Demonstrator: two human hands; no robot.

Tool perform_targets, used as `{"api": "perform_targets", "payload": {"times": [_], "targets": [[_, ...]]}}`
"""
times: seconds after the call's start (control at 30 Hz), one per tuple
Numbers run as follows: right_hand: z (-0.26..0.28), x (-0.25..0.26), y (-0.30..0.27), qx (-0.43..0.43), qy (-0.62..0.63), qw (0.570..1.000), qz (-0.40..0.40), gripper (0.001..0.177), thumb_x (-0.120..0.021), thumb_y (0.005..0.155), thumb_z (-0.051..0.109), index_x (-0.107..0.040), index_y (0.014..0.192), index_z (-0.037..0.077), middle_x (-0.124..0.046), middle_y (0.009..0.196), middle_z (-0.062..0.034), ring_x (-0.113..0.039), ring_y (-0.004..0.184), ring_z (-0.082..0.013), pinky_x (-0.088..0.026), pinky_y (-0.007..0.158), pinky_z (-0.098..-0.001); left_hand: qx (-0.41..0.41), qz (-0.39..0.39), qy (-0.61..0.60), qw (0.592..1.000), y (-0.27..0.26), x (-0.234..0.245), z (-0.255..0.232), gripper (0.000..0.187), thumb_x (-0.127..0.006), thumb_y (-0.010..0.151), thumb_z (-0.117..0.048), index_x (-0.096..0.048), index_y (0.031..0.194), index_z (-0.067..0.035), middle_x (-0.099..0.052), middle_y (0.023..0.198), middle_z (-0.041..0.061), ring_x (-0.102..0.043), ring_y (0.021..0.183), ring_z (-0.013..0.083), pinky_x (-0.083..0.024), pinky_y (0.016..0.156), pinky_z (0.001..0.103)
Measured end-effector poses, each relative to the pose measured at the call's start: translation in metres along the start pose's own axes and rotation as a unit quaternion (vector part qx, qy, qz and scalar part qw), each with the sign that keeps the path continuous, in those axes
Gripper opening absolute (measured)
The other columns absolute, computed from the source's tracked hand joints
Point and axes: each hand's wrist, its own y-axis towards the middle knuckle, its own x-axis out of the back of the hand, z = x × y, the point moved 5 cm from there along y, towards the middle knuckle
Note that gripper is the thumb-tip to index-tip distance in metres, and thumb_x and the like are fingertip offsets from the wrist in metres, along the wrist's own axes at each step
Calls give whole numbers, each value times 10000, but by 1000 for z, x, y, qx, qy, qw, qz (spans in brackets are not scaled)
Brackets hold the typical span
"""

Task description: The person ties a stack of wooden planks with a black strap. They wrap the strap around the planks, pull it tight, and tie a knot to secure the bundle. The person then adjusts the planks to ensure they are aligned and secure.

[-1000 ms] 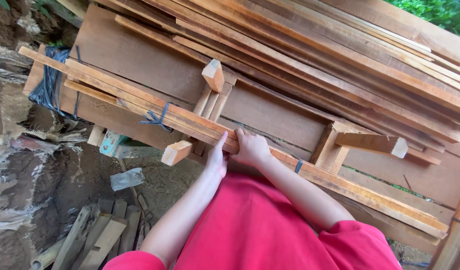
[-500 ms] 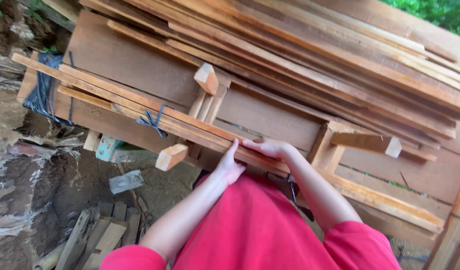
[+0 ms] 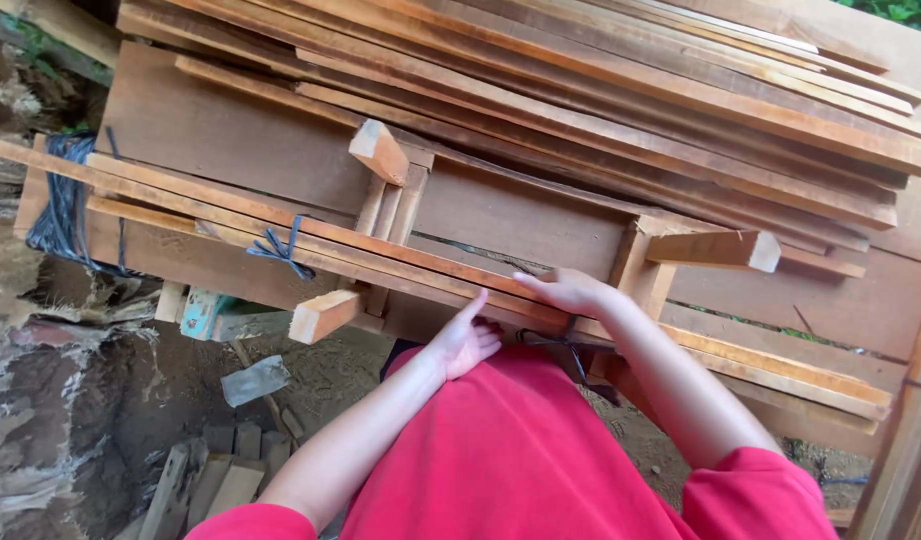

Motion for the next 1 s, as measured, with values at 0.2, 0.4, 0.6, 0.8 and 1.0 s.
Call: {"api": "perform_targets", "payload": {"times": [0.2, 0.4, 0.6, 0.8, 1.0], "targets": [[-12, 6, -14, -21, -36, 999, 35, 968, -444, 796, 912, -704, 1331, 148, -603, 1461, -194, -477, 1440, -358, -369, 1209, -480, -15, 44, 12, 999, -18, -60, 0, 1328, -796, 874, -549, 170, 1600, 3, 226, 1633, 294, 143, 1545, 462, -42, 1265, 568], [-22, -2, -9, -17, -56, 998, 31, 967, -348, 822, 918, -759, 1242, 150, -642, 1416, -175, -506, 1415, -338, -380, 1206, -455, -38, 43, -8, 998, -41, -72, 8, 1267, -763, 893, -527, 146, 1604, -3, 184, 1666, 244, 164, 1559, 412, 18, 1284, 523], [-9, -2, -28, -18, -27, 998, 51, 970, -407, 796, 905, -746, 1256, 121, -641, 1417, -194, -499, 1423, -363, -380, 1209, -464, -25, 46, -7, 999, -45, -68, 1, 1292, -780, 865, -544, 119, 1602, 20, 136, 1661, 258, 120, 1559, 435, -38, 1288, 531], [-9, -28, 0, 75, -3, 987, -139, 676, -528, 907, 641, -603, 1424, 212, -682, 1378, -37, -605, 1307, -299, -446, 1117, -505, 14, 72, 70, 995, -16, -27, 2, 1284, -705, 860, -706, 24, 1615, 34, -56, 1670, 286, -39, 1572, 443, -102, 1279, 530], [13, -57, -13, 98, -263, 915, -290, 1071, -742, 600, 816, -444, 1467, 262, -566, 1415, 9, -549, 1327, -238, -426, 1109, -493, -118, -10, 21, 993, 0, 66, -21, 1291, -701, 865, -701, 79, 1630, -12, 89, 1683, 248, 66, 1566, 440, -23, 1281, 574]]}}
